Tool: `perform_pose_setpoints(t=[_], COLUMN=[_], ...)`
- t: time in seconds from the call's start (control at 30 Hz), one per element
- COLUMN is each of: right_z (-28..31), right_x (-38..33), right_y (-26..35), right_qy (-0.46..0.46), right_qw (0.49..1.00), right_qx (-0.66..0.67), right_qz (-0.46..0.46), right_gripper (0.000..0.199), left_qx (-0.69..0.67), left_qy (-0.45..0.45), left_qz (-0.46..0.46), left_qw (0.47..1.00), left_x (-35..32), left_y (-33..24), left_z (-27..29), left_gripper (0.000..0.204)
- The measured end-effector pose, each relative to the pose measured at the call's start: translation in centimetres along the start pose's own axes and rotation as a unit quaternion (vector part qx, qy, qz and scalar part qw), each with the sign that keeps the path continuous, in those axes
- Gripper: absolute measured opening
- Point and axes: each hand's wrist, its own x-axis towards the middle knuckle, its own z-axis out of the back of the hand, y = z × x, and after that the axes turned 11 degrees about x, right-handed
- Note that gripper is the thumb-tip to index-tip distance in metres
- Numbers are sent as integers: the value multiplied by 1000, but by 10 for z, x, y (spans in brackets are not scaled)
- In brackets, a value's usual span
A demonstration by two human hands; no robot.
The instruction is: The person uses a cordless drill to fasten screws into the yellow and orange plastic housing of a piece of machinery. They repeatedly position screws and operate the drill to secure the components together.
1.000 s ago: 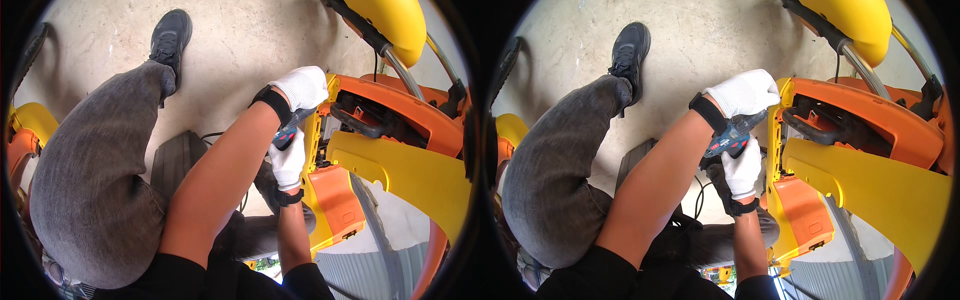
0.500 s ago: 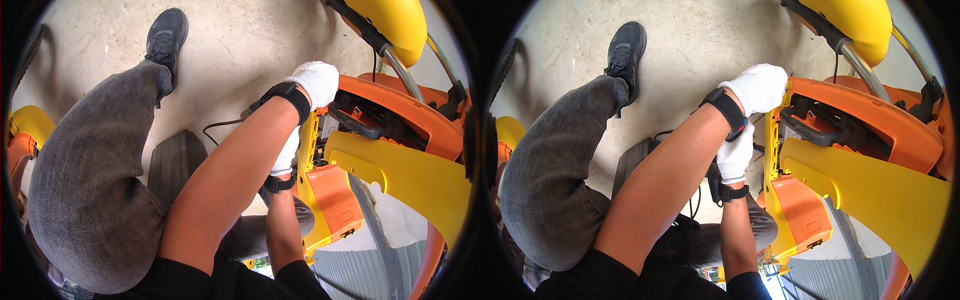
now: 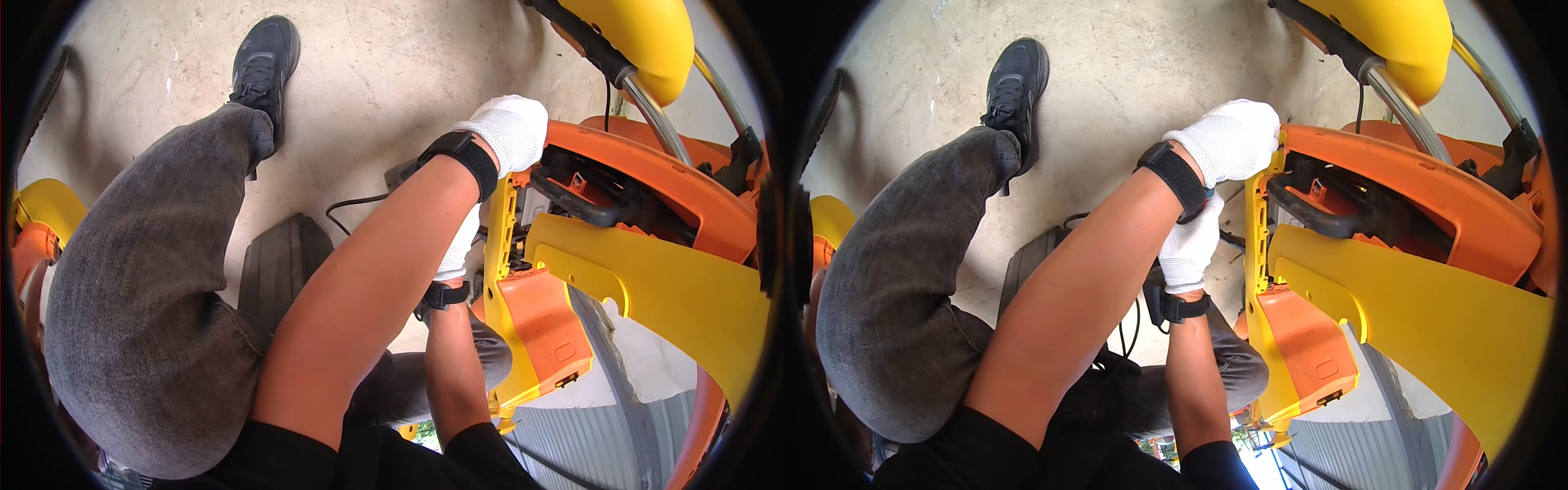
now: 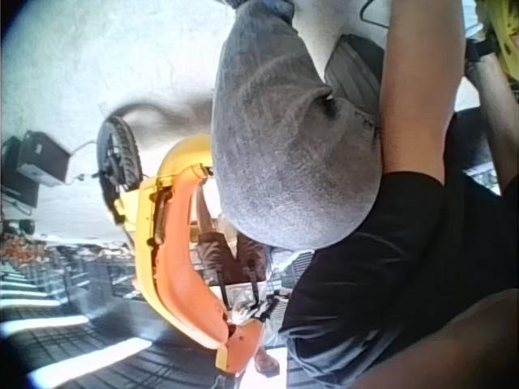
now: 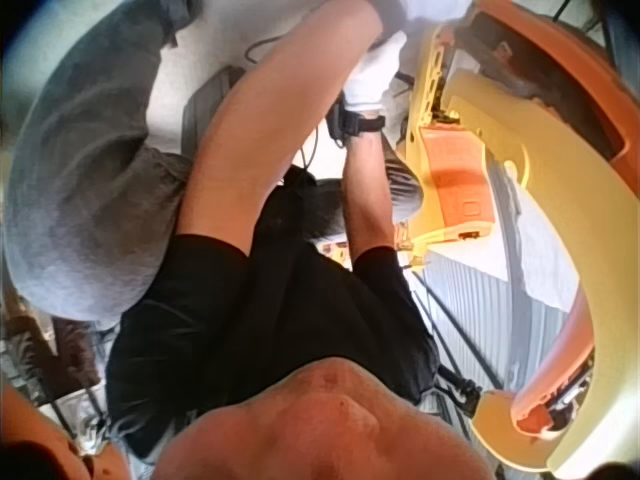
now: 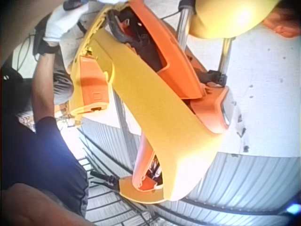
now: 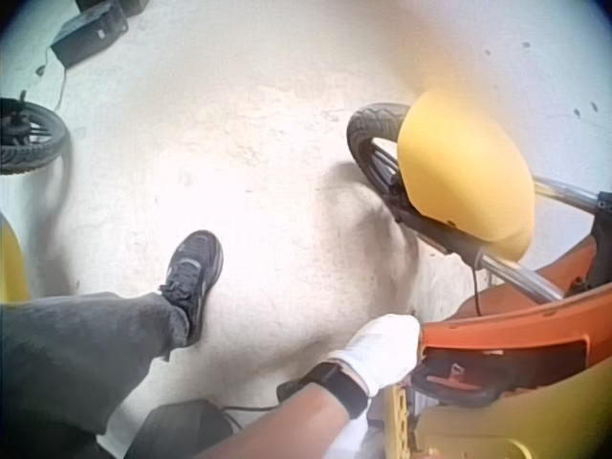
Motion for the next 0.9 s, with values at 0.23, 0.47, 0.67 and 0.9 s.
perform_pose_setpoints(t=[0.23,0.47,0.67,0.9], right_z=[-11,-15,-13,-13], right_x=[3,1,2,1], right_y=[-10,18,16,7], right_qy=[-60,-84,-86,-91], right_qw=[997,993,991,989], right_qx=[38,-84,-105,-117], right_qz=[16,1,-21,30], right_gripper=[68,60,53,49], left_qx=[-18,113,90,44], left_qy=[-36,-78,-94,-21], left_qz=[34,-25,-28,24], left_qw=[999,990,991,998], left_x=[-15,-29,-32,-27], left_y=[14,37,26,22], left_z=[11,13,23,25], left_gripper=[26,30,27,26])
